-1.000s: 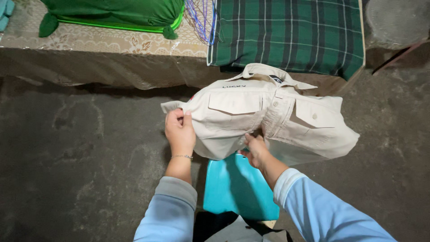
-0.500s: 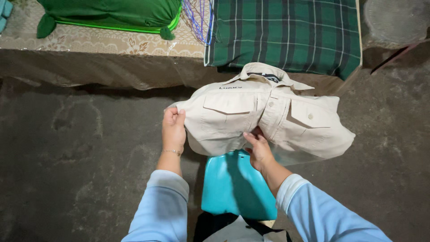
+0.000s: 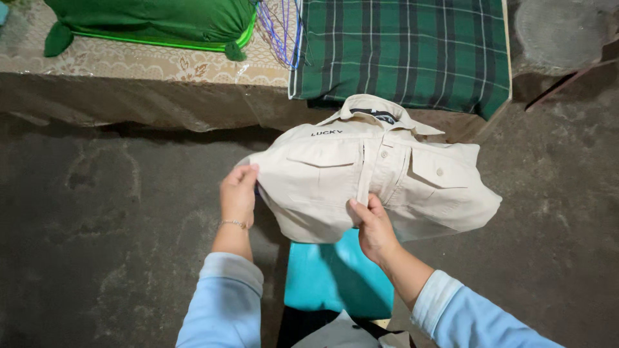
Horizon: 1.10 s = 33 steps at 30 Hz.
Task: The person irons a beige shirt laid on a green plaid ironing board. They smooth the collar and sleeves, then use a black iron to press the collar, shoulder, and body areas. The shirt is flipped and adjusted multiple times during the process.
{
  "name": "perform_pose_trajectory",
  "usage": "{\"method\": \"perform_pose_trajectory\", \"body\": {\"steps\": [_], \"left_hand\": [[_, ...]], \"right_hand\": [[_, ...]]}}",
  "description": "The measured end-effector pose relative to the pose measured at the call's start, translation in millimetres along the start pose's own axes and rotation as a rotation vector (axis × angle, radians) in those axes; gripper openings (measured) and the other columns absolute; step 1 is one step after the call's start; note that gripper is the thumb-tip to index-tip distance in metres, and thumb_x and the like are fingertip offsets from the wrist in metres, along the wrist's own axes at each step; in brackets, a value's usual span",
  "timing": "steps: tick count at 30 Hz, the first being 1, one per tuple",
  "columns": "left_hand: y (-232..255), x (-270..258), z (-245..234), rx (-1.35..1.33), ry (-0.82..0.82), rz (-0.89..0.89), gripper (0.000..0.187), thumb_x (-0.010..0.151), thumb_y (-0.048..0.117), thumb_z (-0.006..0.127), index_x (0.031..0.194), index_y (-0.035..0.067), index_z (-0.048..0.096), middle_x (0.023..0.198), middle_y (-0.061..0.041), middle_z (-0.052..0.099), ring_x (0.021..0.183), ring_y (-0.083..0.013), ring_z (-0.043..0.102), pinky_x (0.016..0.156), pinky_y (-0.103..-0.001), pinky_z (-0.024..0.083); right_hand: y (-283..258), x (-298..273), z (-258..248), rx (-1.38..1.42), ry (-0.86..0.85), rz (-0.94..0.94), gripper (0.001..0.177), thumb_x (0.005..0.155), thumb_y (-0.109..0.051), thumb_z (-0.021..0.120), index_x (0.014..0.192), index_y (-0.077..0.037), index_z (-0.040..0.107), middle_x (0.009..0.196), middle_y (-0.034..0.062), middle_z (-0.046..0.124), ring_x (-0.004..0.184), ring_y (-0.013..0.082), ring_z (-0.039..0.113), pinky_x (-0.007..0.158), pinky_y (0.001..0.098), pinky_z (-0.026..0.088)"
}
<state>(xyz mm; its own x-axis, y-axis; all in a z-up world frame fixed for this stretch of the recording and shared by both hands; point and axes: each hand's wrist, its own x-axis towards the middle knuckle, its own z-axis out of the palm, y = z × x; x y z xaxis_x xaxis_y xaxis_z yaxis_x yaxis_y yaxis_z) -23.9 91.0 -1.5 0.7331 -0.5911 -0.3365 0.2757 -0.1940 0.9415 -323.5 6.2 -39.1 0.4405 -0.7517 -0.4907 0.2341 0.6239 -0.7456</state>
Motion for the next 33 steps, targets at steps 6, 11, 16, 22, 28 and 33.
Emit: {"method": "perform_pose_trajectory", "body": {"steps": [6,11,16,22,28,33], "left_hand": [[-0.8,14.6,9.4,-0.092,0.101,0.21,0.015,0.109,0.019,0.067,0.102,0.006,0.068,0.093,0.004,0.067,0.084,-0.0055,0.055,0.077,-0.025,0.047],[13.9,13.6,16.0,0.162,0.087,0.208,0.019,0.111,0.024,0.064,0.105,0.006,0.066,0.096,0.002,0.068,0.088,-0.0059,0.057,0.082,-0.026,0.05],[20.8,-5.6,-5.7,-0.366,-0.223,-0.147,0.035,0.105,0.032,0.052,0.119,0.007,0.073,0.103,-0.003,0.079,0.09,-0.013,0.067,0.081,-0.027,0.051],[-12.0,-26.9,-39.3,0.05,-0.446,-0.313,0.038,0.088,0.004,0.06,0.125,0.006,0.068,0.102,0.001,0.074,0.084,-0.0109,0.061,0.077,-0.029,0.049],[-67.8,-31.2,-65.1,0.107,-0.413,0.002,0.011,0.102,0.006,0.068,0.112,0.003,0.067,0.101,-0.002,0.072,0.094,-0.0112,0.065,0.086,-0.028,0.051],[-89.7,-34.2,-78.2,0.062,-0.213,-0.102,0.019,0.104,0.021,0.062,0.112,0.005,0.067,0.1,0.001,0.073,0.094,-0.0089,0.066,0.087,-0.028,0.054]], "right_hand": [[-10.2,4.8,7.5,0.055,-0.061,-0.04,0.026,0.099,-0.006,0.072,0.125,-0.003,0.071,0.118,0.0079,0.079,0.104,0.0163,0.073,0.093,0.035,0.058],[-24.6,-12.1,11.7,-0.036,-0.078,-0.127,0.028,0.11,-0.011,0.071,0.129,0.009,0.073,0.118,0.0159,0.078,0.101,0.0217,0.071,0.086,0.0388,0.056],[-49.9,-32.0,23.1,0.113,-0.145,-0.004,0.037,0.102,-0.013,0.067,0.135,0.002,0.066,0.128,0.015,0.076,0.116,0.0245,0.074,0.1,0.0421,0.06],[-70.4,-31.0,33.1,0.077,-0.228,0.306,0.048,0.101,-0.019,0.067,0.146,-0.001,0.06,0.135,0.0155,0.072,0.119,0.0278,0.072,0.103,0.0466,0.058],[-80.6,-23.6,33.4,0.158,-0.255,0.333,0.053,0.1,-0.027,0.065,0.148,-0.006,0.059,0.141,0.0125,0.072,0.126,0.0292,0.071,0.109,0.048,0.056],[-80.6,-22.1,32.4,0.059,-0.213,0.28,0.05,0.102,-0.027,0.065,0.146,-0.005,0.062,0.142,0.0118,0.072,0.128,0.0277,0.07,0.11,0.0455,0.056]]}}
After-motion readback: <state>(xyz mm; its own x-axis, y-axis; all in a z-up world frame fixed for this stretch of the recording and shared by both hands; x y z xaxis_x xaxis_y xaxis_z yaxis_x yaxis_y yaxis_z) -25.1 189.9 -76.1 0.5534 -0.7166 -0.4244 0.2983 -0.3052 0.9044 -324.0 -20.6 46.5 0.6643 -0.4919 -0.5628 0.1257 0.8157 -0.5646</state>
